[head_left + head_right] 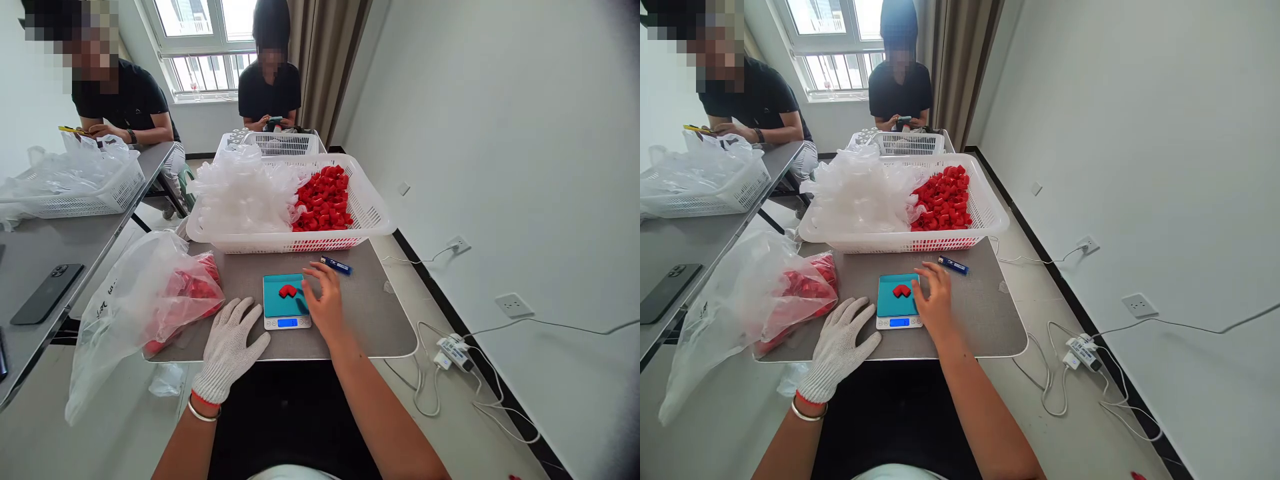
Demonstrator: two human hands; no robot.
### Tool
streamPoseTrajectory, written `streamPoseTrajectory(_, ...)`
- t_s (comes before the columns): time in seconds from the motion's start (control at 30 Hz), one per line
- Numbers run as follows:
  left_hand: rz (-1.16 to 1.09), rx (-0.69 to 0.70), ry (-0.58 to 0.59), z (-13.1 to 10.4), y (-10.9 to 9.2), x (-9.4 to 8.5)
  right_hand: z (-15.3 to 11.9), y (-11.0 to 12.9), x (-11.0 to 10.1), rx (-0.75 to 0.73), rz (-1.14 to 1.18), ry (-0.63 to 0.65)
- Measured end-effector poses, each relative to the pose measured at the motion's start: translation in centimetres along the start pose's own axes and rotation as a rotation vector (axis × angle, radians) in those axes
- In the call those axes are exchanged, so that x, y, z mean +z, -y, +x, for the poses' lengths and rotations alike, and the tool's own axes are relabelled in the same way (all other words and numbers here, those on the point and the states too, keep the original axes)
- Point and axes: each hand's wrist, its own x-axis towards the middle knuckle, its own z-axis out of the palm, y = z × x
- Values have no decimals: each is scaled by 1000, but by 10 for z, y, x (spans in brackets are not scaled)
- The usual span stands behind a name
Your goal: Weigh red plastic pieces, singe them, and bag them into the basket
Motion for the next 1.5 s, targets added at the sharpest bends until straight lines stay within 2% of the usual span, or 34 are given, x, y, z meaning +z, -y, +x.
streamPoseTrajectory(0.1,5,0,3,0,0,0,10,-8,-17,-2,-9,-110)
streamPoseTrajectory(0.17,6,4,0,0,-1,0,17,-21,-26,-28,-108,-121)
streamPoseTrajectory(0.37,-2,10,-23,0,0,1,32,-69,-40,8,-524,20)
streamPoseTrajectory(0.47,-10,12,-33,0,1,2,33,-83,-39,14,-582,77)
streamPoseTrajectory(0.6,-5,14,-30,-1,0,1,31,-90,-33,16,-575,64)
streamPoseTrajectory(0.7,3,9,-25,0,-1,0,31,-84,-32,29,-534,15)
streamPoseTrajectory(0.77,3,9,-25,0,-2,-1,30,-70,-33,-14,-449,2)
streamPoseTrajectory(0.83,0,13,-28,0,-1,0,29,-51,-34,-122,-312,85)
streamPoseTrajectory(0.93,-1,16,-32,0,0,1,26,-21,-30,-253,-186,304)
streamPoseTrajectory(1.07,-9,14,-29,-1,0,0,20,-2,-16,-243,-255,410)
streamPoseTrajectory(1.23,-28,8,-42,-1,0,0,21,-3,-8,-234,-262,395)
streamPoseTrajectory(1.4,-33,15,-48,-1,0,1,24,-4,-12,-164,-211,219)
streamPoseTrajectory(1.5,-22,10,-36,-1,0,1,21,-5,-11,-172,-187,211)
